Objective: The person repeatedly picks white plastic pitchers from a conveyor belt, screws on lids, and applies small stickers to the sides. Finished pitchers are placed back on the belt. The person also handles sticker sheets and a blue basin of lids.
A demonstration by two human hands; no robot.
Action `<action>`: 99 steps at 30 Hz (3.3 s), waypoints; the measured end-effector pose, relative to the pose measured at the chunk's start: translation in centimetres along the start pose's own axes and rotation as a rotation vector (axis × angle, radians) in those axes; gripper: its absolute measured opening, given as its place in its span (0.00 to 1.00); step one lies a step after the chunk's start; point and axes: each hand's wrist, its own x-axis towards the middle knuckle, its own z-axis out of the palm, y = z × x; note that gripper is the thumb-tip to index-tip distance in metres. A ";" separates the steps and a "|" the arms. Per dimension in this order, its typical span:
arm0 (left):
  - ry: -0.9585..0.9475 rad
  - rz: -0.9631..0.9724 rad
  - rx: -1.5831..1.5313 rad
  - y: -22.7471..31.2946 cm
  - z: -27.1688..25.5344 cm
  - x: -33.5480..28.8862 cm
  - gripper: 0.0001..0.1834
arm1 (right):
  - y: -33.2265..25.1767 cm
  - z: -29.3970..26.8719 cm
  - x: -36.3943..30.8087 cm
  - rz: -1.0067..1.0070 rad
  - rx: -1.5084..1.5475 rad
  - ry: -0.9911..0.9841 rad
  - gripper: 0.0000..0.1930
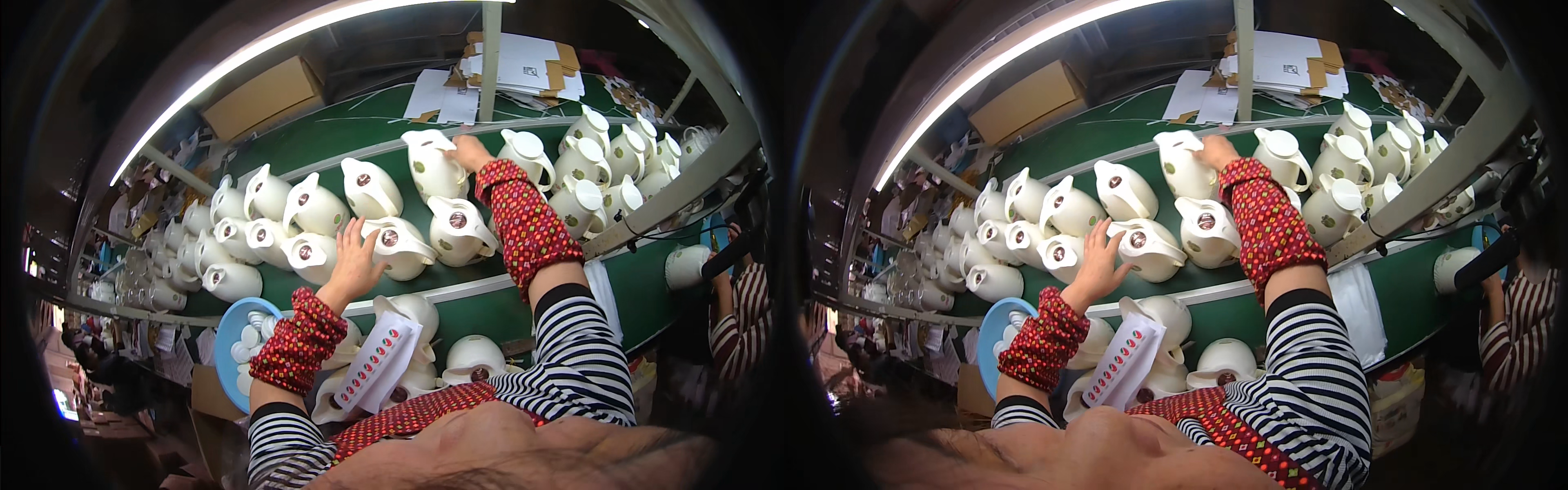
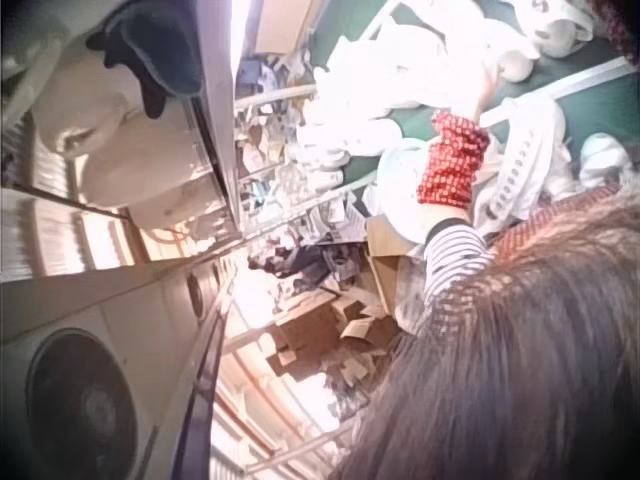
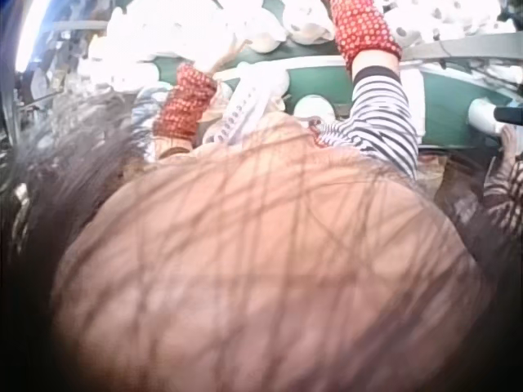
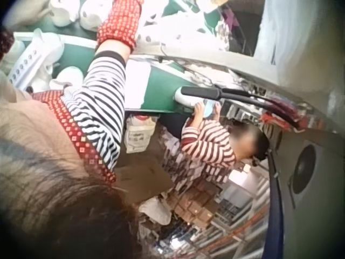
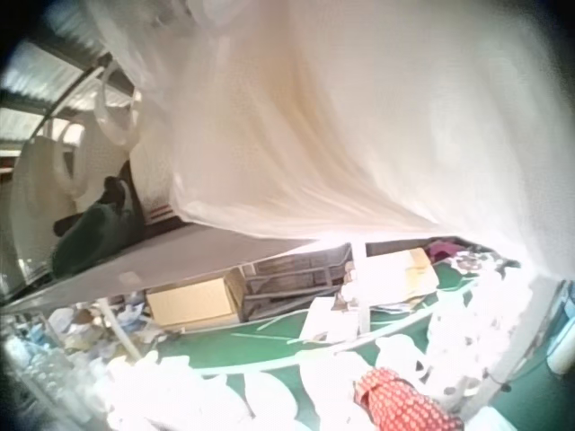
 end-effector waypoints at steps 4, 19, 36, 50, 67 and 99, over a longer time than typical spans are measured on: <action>0.011 -0.065 -0.097 1.2 -1.9 -4.6 0.39 | -0.3 -2.4 1.3 0.030 -0.029 0.053 0.25; 0.051 -0.226 -0.243 5.8 -4.2 -16.1 0.32 | -6.3 -5.8 -1.3 0.226 0.242 0.261 0.25; 0.192 -0.129 -0.409 10.6 -8.3 -14.4 0.29 | -13.4 -10.8 -11.3 -0.301 0.180 0.379 0.22; 0.646 -0.947 -0.217 4.6 -3.1 -39.7 0.16 | 12.6 3.9 1.1 -0.213 0.087 0.150 0.19; -0.121 -1.380 -0.214 -16.0 4.4 -37.4 0.60 | -36.7 9.3 -27.5 -0.776 0.120 -0.593 0.29; 0.881 -0.748 -1.083 -16.8 -4.9 -39.4 0.37 | -48.0 34.3 -24.7 -0.930 -0.282 -0.631 0.26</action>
